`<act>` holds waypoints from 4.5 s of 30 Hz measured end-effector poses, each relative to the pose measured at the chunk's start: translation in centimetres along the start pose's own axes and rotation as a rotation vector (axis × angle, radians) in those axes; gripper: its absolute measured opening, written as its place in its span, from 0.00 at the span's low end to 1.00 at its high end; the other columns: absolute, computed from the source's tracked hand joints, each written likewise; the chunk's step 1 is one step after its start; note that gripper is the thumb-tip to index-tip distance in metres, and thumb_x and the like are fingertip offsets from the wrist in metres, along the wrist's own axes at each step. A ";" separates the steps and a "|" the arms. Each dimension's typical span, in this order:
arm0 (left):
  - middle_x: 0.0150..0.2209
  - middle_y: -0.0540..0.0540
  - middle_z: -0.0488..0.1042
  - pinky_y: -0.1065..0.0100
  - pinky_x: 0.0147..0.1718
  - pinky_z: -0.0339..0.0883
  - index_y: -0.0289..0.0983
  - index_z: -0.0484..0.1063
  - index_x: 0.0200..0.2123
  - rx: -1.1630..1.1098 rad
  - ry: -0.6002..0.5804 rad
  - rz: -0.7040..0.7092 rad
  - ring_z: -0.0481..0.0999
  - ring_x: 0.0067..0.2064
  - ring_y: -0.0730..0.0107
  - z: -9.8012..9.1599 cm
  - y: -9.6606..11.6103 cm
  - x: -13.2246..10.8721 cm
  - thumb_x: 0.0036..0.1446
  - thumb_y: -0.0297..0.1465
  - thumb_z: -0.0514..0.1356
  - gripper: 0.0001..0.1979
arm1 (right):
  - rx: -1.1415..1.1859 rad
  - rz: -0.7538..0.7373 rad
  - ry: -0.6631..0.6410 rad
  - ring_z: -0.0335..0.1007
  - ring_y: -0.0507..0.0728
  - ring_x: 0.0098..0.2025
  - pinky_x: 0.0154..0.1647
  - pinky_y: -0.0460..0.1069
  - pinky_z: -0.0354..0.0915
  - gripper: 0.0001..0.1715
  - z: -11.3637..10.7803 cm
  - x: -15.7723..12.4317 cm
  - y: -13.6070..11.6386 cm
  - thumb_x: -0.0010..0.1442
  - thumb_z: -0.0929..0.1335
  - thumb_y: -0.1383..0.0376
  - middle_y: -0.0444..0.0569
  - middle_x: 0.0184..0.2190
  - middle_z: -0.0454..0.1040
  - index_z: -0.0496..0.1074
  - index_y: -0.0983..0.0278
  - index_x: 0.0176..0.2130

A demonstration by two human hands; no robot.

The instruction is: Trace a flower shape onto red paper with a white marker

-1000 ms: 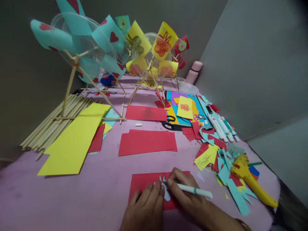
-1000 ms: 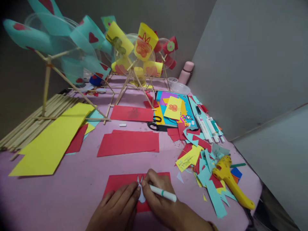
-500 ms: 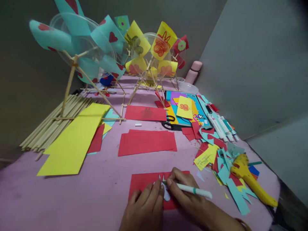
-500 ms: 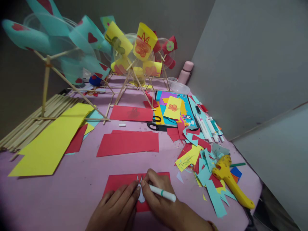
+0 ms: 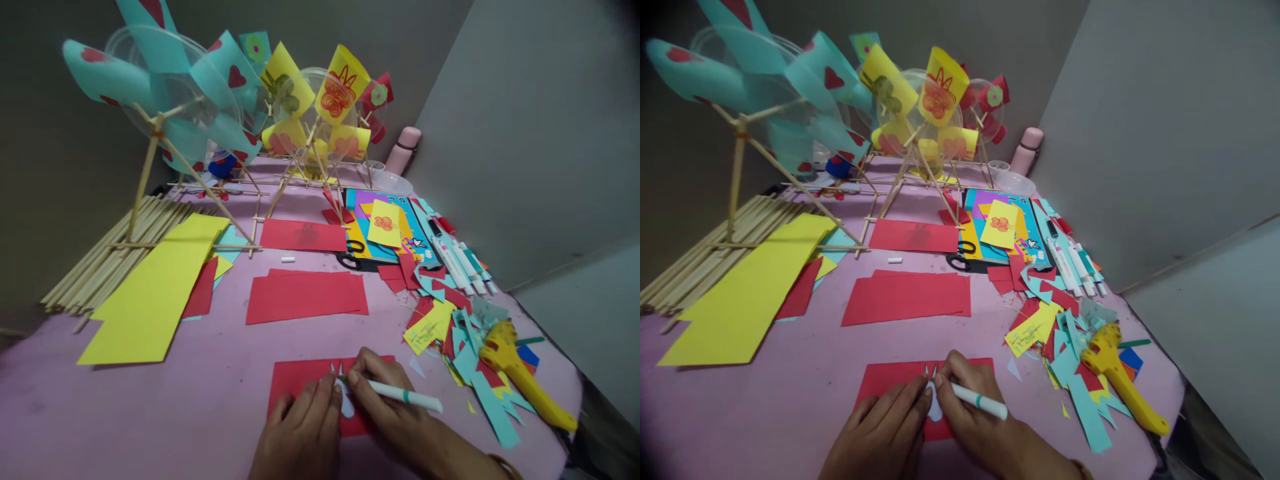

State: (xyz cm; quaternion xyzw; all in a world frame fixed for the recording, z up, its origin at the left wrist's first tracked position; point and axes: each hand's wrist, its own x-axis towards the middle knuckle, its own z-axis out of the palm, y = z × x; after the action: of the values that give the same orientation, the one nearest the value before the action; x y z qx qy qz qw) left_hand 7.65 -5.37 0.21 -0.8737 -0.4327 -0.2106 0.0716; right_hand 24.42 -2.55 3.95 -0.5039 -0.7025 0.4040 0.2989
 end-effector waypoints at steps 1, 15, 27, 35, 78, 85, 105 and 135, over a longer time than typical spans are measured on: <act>0.46 0.46 0.76 0.62 0.38 0.57 0.35 0.70 0.47 0.002 -0.005 0.004 0.72 0.44 0.67 0.0 0.0 0.0 0.66 0.25 0.38 0.22 | -0.001 -0.008 -0.007 0.62 0.51 0.20 0.22 0.45 0.56 0.14 0.0 0.0 0.0 0.65 0.56 0.63 0.42 0.20 0.63 0.61 0.61 0.28; 0.46 0.46 0.76 0.63 0.38 0.58 0.35 0.71 0.47 0.024 0.000 0.030 0.73 0.44 0.67 -0.4 -0.1 0.2 0.65 0.25 0.39 0.21 | -0.057 -0.061 0.003 0.62 0.51 0.24 0.25 0.45 0.58 0.15 -0.1 0.1 0.0 0.66 0.55 0.65 0.43 0.24 0.63 0.61 0.61 0.28; 0.47 0.46 0.76 0.64 0.38 0.59 0.34 0.70 0.48 0.038 -0.046 0.040 0.73 0.44 0.67 -0.8 -0.3 0.4 0.64 0.24 0.40 0.20 | -0.181 -0.131 0.031 0.64 0.52 0.26 0.27 0.46 0.60 0.18 -0.1 -0.1 0.0 0.68 0.54 0.63 0.46 0.25 0.67 0.64 0.62 0.30; 0.47 0.45 0.76 0.64 0.37 0.59 0.34 0.69 0.49 0.030 -0.045 0.057 0.73 0.44 0.67 -0.8 -0.4 0.3 0.63 0.24 0.41 0.20 | -0.127 -0.098 0.018 0.63 0.52 0.25 0.26 0.46 0.59 0.15 -0.1 0.0 0.0 0.66 0.56 0.65 0.44 0.25 0.66 0.63 0.62 0.29; 0.44 0.44 0.77 0.63 0.38 0.59 0.34 0.70 0.46 0.051 -0.022 0.042 0.74 0.42 0.65 -0.8 -0.1 0.6 0.61 0.22 0.41 0.20 | 0.059 0.082 -0.019 0.61 0.51 0.24 0.25 0.45 0.57 0.13 -0.1 0.4 -0.6 0.66 0.58 0.62 0.40 0.23 0.63 0.60 0.61 0.29; 0.45 0.44 0.76 0.63 0.38 0.59 0.34 0.70 0.47 0.066 -0.016 0.078 0.74 0.43 0.64 -0.4 -0.4 0.1 0.61 0.22 0.42 0.19 | 0.072 0.068 -0.016 0.60 0.51 0.23 0.24 0.45 0.55 0.13 0.0 0.5 -0.4 0.66 0.58 0.62 0.39 0.22 0.62 0.61 0.61 0.30; 0.47 0.43 0.76 0.63 0.37 0.58 0.34 0.71 0.46 0.045 -0.004 0.046 0.73 0.41 0.64 -0.4 -0.2 0.4 0.62 0.22 0.40 0.21 | 0.110 0.090 -0.017 0.59 0.51 0.22 0.24 0.45 0.55 0.13 0.0 0.6 -0.3 0.66 0.59 0.61 0.39 0.21 0.62 0.60 0.61 0.29; 0.45 0.43 0.76 0.63 0.36 0.58 0.35 0.71 0.45 0.044 0.002 0.021 0.72 0.40 0.64 -0.6 0.0 0.7 0.61 0.21 0.42 0.20 | 0.155 0.109 -0.041 0.60 0.51 0.23 0.25 0.45 0.58 0.13 0.0 0.7 -0.4 0.66 0.59 0.59 0.39 0.22 0.63 0.62 0.61 0.31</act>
State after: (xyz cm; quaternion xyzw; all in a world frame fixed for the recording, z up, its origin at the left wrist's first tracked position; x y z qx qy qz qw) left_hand 7.86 -5.08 1.04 -0.8761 -0.4280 -0.2014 0.0934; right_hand 24.00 -1.99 4.26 -0.5085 -0.6467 0.4828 0.3001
